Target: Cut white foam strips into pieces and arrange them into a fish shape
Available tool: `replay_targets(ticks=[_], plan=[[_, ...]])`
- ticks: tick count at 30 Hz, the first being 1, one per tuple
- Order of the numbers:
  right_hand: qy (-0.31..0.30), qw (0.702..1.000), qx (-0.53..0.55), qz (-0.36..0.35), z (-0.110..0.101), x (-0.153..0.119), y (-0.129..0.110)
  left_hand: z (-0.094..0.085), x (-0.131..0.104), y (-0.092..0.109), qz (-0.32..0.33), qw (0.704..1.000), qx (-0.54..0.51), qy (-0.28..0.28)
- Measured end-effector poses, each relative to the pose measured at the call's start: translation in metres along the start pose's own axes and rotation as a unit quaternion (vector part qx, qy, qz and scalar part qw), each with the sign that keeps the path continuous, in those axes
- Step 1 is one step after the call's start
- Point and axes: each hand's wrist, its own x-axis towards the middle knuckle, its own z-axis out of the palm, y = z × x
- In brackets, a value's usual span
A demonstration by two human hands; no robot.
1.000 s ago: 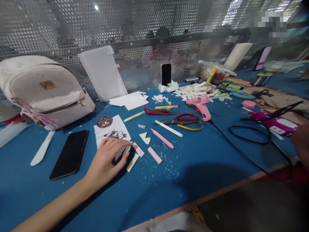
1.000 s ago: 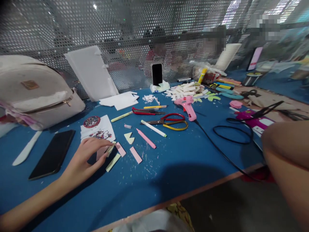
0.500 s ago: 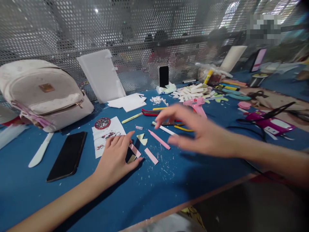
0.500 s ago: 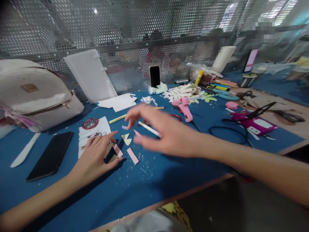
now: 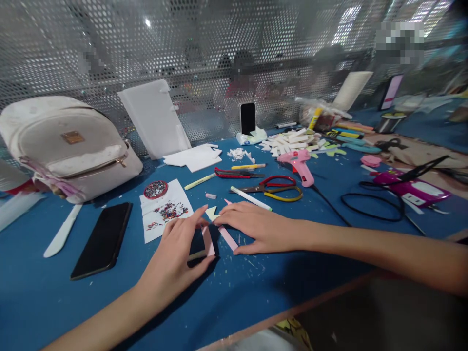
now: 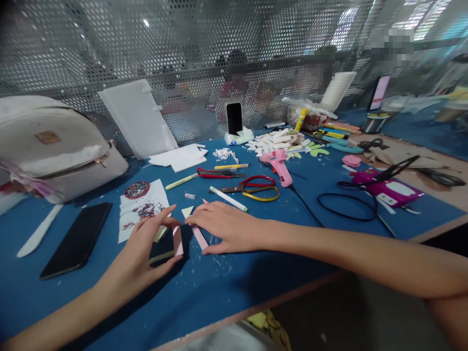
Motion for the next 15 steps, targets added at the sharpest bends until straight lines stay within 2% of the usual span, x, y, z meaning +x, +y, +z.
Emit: replay_targets(ticks=[7, 11, 15], plan=[[0.008, 0.999, -0.022, -0.030, 0.003, 0.016, 0.010, 0.002, -0.022, 0.011, 0.006, 0.996, -0.075, -0.051], [0.014, 0.998, -0.050, -0.022, 0.003, 0.022, 0.018, 0.007, -0.021, 0.009, 0.009, 0.996, -0.068, -0.058], [0.042, 0.997, -0.070, 0.017, -0.008, 0.019, 0.026, 0.009, -0.015, 0.003, 0.010, 0.997, -0.065, -0.049]])
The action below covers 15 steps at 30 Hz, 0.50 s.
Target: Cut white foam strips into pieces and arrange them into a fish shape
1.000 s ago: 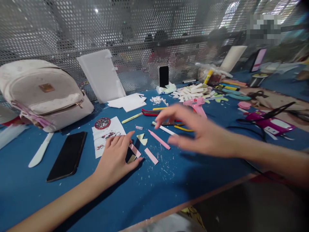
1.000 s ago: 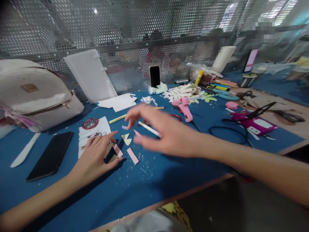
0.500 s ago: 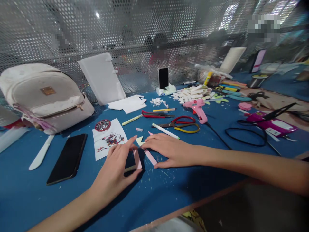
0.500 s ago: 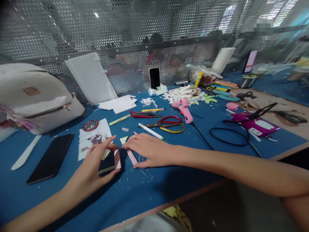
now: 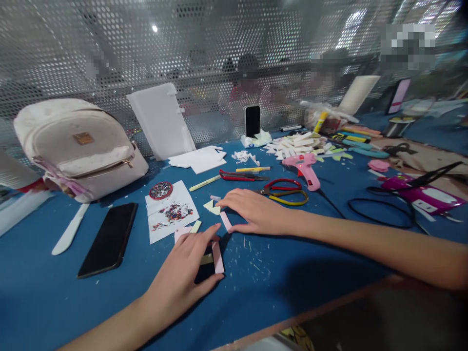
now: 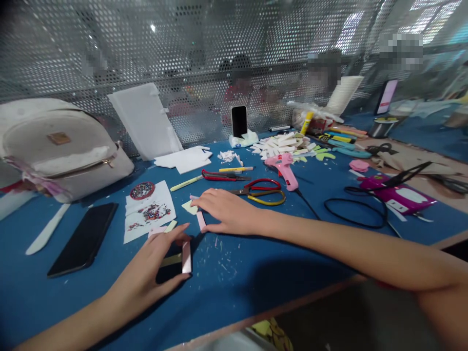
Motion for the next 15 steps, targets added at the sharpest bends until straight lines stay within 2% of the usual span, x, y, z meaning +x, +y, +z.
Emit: replay_targets(ticks=[2, 5, 8, 12, 15], plan=[[0.006, 1.000, -0.007, 0.028, -0.008, -0.004, 0.003, 0.000, 0.003, -0.003, 0.002, 1.000, 0.003, 0.006], [-0.027, 0.996, -0.024, 0.087, -0.017, -0.011, 0.002, -0.002, 0.009, -0.005, 0.009, 1.000, 0.008, 0.011], [-0.060, 0.987, -0.059, 0.138, -0.015, -0.016, -0.005, -0.002, 0.016, -0.006, 0.019, 1.000, 0.014, 0.013], [-0.063, 0.983, -0.083, 0.154, -0.005, -0.017, -0.014, -0.002, 0.026, -0.004, 0.041, 0.999, 0.015, -0.001], [-0.071, 0.981, -0.078, 0.161, -0.007, -0.016, -0.018, 0.000, 0.026, 0.000, 0.064, 0.998, 0.010, -0.025]])
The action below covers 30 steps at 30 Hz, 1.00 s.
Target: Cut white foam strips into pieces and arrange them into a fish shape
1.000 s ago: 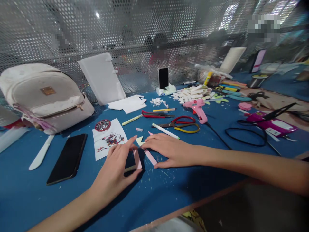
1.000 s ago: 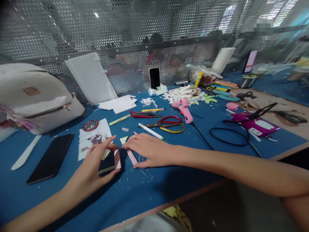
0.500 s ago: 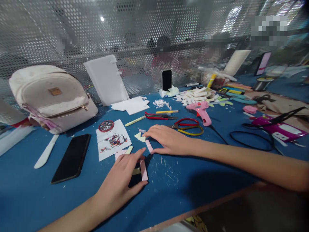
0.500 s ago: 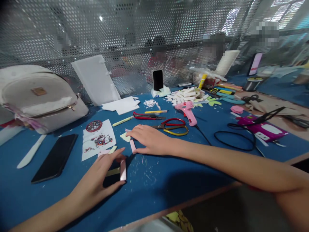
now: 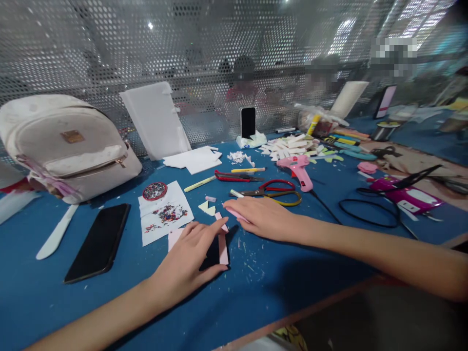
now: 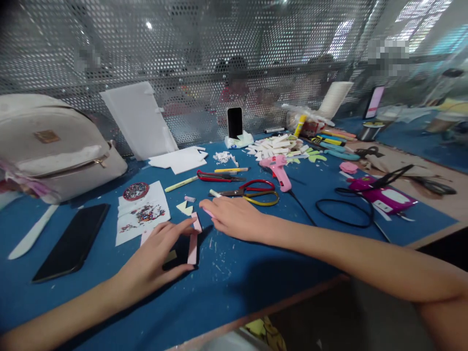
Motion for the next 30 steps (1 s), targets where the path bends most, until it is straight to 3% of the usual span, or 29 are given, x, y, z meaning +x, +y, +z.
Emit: replay_targets(ticks=[6, 9, 12, 17, 22, 25, 28, 30], plan=[[-0.022, 0.992, 0.125, 0.003, -0.016, -0.004, 0.003, -0.002, -0.009, 0.012, 0.043, 0.998, -0.002, -0.035], [-0.008, 0.965, 0.261, -0.030, -0.020, -0.004, 0.007, -0.007, -0.011, 0.012, 0.066, 0.997, 0.017, -0.039], [0.006, 0.944, 0.323, -0.069, -0.020, 0.000, 0.012, -0.010, -0.013, 0.009, 0.063, 0.996, 0.050, -0.034], [0.012, 0.939, 0.325, -0.115, -0.003, 0.008, 0.016, -0.007, -0.015, 0.008, 0.076, 0.991, 0.110, 0.019], [0.101, 0.925, 0.335, -0.147, 0.018, 0.003, 0.012, 0.001, -0.007, 0.011, 0.040, 0.989, 0.120, 0.082], [0.062, 0.878, 0.452, -0.146, 0.023, -0.006, 0.013, 0.005, -0.005, 0.009, 0.037, 0.986, 0.128, 0.095], [-0.003, 0.784, 0.616, -0.080, 0.022, -0.012, 0.016, 0.007, -0.006, 0.007, 0.045, 0.985, 0.128, 0.108], [-0.024, 0.748, 0.662, -0.037, 0.020, -0.012, 0.017, 0.006, -0.008, 0.005, 0.044, 0.986, 0.126, 0.103]])
